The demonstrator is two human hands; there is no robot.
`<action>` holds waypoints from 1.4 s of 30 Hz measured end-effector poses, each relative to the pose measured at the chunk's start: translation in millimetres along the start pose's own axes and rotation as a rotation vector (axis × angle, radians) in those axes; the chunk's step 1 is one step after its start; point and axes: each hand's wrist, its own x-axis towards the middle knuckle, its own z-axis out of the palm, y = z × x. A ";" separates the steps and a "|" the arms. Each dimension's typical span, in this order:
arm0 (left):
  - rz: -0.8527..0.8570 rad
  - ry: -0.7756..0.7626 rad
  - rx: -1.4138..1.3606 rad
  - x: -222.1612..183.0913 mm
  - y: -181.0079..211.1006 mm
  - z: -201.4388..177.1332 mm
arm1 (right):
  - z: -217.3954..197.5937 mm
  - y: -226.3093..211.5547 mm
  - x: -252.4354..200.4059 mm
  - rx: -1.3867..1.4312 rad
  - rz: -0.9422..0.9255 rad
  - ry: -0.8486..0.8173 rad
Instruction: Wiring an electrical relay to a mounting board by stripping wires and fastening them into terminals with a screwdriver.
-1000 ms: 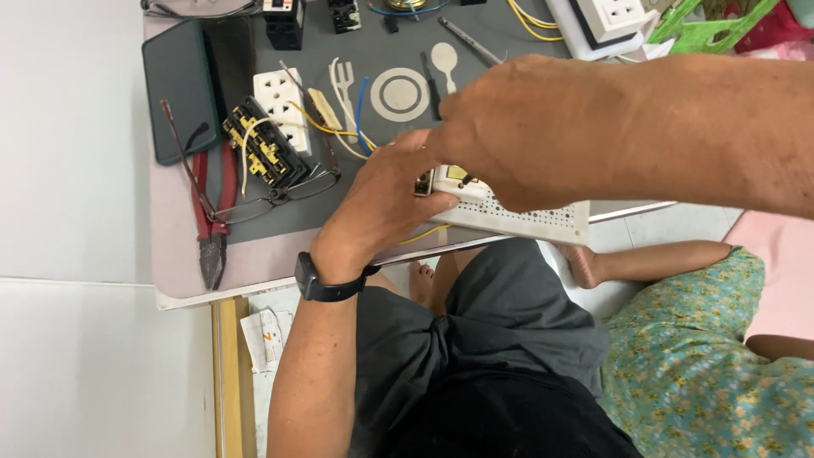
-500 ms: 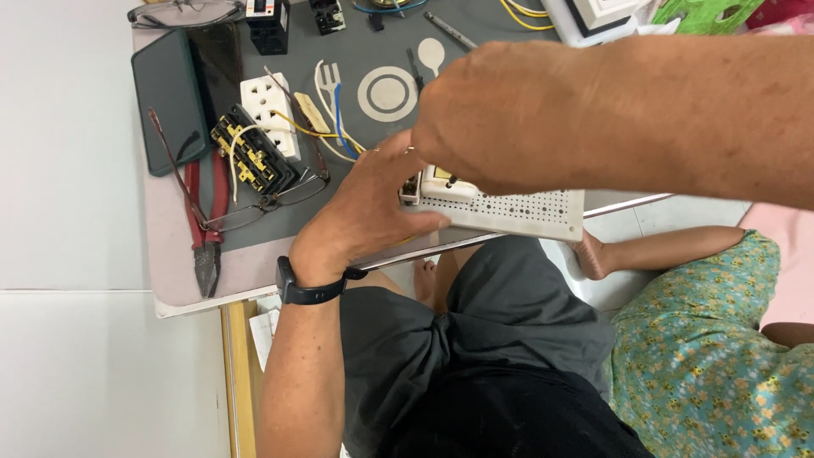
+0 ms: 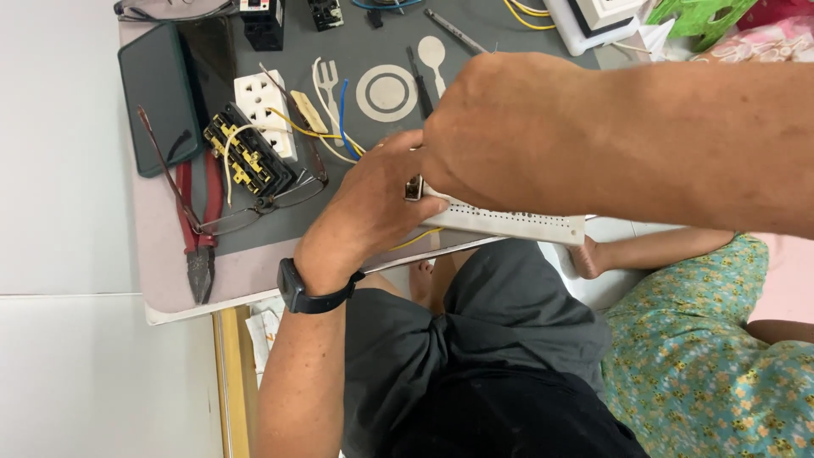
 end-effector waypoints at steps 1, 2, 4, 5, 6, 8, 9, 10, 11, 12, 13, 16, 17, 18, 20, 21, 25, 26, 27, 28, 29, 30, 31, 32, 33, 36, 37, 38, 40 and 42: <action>0.002 0.000 0.001 0.1 0.8 0.3 | -1.1 0.6 -1.5 -0.001 0.002 0.001; -0.025 0.000 0.014 -0.7 1.5 0.6 | -2.5 0.8 -2.4 -0.009 -0.013 -0.005; -0.053 0.003 0.027 -2.2 2.2 0.6 | -1.4 -1.4 -2.2 -0.020 -0.030 -0.011; -0.038 0.007 0.042 -2.7 2.5 0.4 | 1.2 -3.6 -1.5 -0.035 -0.042 -0.011; -0.020 0.012 0.056 -2.1 2.8 0.6 | 4.0 -5.2 -1.2 -0.050 -0.051 -0.014; -0.041 -0.002 0.054 -1.6 2.9 -0.3 | -2.3 -5.8 -1.1 -0.038 -0.034 -0.039; -0.065 -0.018 0.053 -1.4 3.2 -0.4 | -5.0 -6.4 -1.3 -0.024 -0.018 -0.063; -0.062 -0.018 0.051 -2.0 3.0 0.5 | -2.2 -4.5 -1.9 -0.024 -0.016 -0.065; -0.039 0.004 0.045 -2.6 2.9 1.2 | 0.4 -2.7 -2.6 -0.034 -0.004 -0.038; -0.016 0.028 0.039 -3.3 2.7 1.5 | 2.4 -0.8 -3.0 -0.047 0.007 -0.010; -0.013 0.030 0.038 -3.2 4.5 0.6 | -0.8 -1.3 -4.1 -0.049 0.008 -0.012; 0.007 0.052 0.011 -3.6 7.4 -1.6 | -8.7 -2.9 -5.4 -0.126 -0.009 -0.094; 0.025 0.058 0.004 -3.6 6.5 -1.3 | -9.9 -3.4 -4.7 -0.123 -0.018 -0.121; 0.043 0.061 -0.005 -3.9 5.5 -0.5 | -10.5 -4.1 -4.0 -0.118 -0.028 -0.148; 0.003 0.053 -0.002 -3.6 4.8 0.0 | -7.9 -5.8 -0.1 -0.110 -0.029 -0.107; -0.035 0.044 0.001 -3.5 4.3 0.6 | -6.3 -6.7 2.0 -0.101 -0.029 -0.065; -0.149 0.026 -0.043 -2.4 4.8 1.3 | -2.7 -4.2 4.6 -0.077 -0.054 -0.041; -0.107 0.052 -0.031 -3.4 3.3 2.2 | 2.7 -1.6 4.6 -0.057 -0.023 0.011; -0.066 0.077 -0.019 -4.5 1.9 3.1 | 8.0 0.8 4.5 -0.038 0.009 0.063; -0.067 0.079 -0.020 -4.2 0.8 3.3 | 4.7 0.3 1.9 -0.039 0.007 0.062; -0.020 0.074 0.023 -3.8 -0.2 3.7 | 1.7 -0.2 -0.8 -0.095 -0.005 0.002; 0.029 0.066 0.065 -3.7 -1.7 4.2 | -1.0 -1.1 -3.2 -0.148 -0.015 -0.059; 0.029 0.065 0.064 -3.0 0.1 2.6 | -2.4 -2.7 -1.3 -0.148 -0.016 -0.059; -0.003 0.048 0.052 -2.3 2.3 1.5 | -3.1 -4.3 0.3 -0.129 -0.014 -0.091; -0.035 0.030 0.040 -1.2 4.6 0.4 | -3.7 -5.5 1.6 -0.111 -0.012 -0.123; -0.092 0.065 0.022 -0.5 -1.0 5.6 | -5.9 -11.8 5.1 -0.078 -0.057 -0.017; -0.092 0.065 0.021 1.1 -0.5 4.9 | -7.3 -13.0 6.1 -0.078 -0.057 -0.019; -0.018 0.049 0.074 2.1 -0.3 4.0 | -8.9 -14.5 7.7 -0.088 -0.079 -0.019; 0.055 0.033 0.125 3.0 1.9 1.9 | -11.0 -16.5 10.3 -0.098 -0.103 -0.020; -0.022 0.027 0.097 3.7 6.8 -0.5 | -11.5 -16.9 11.2 -0.092 -0.100 -0.022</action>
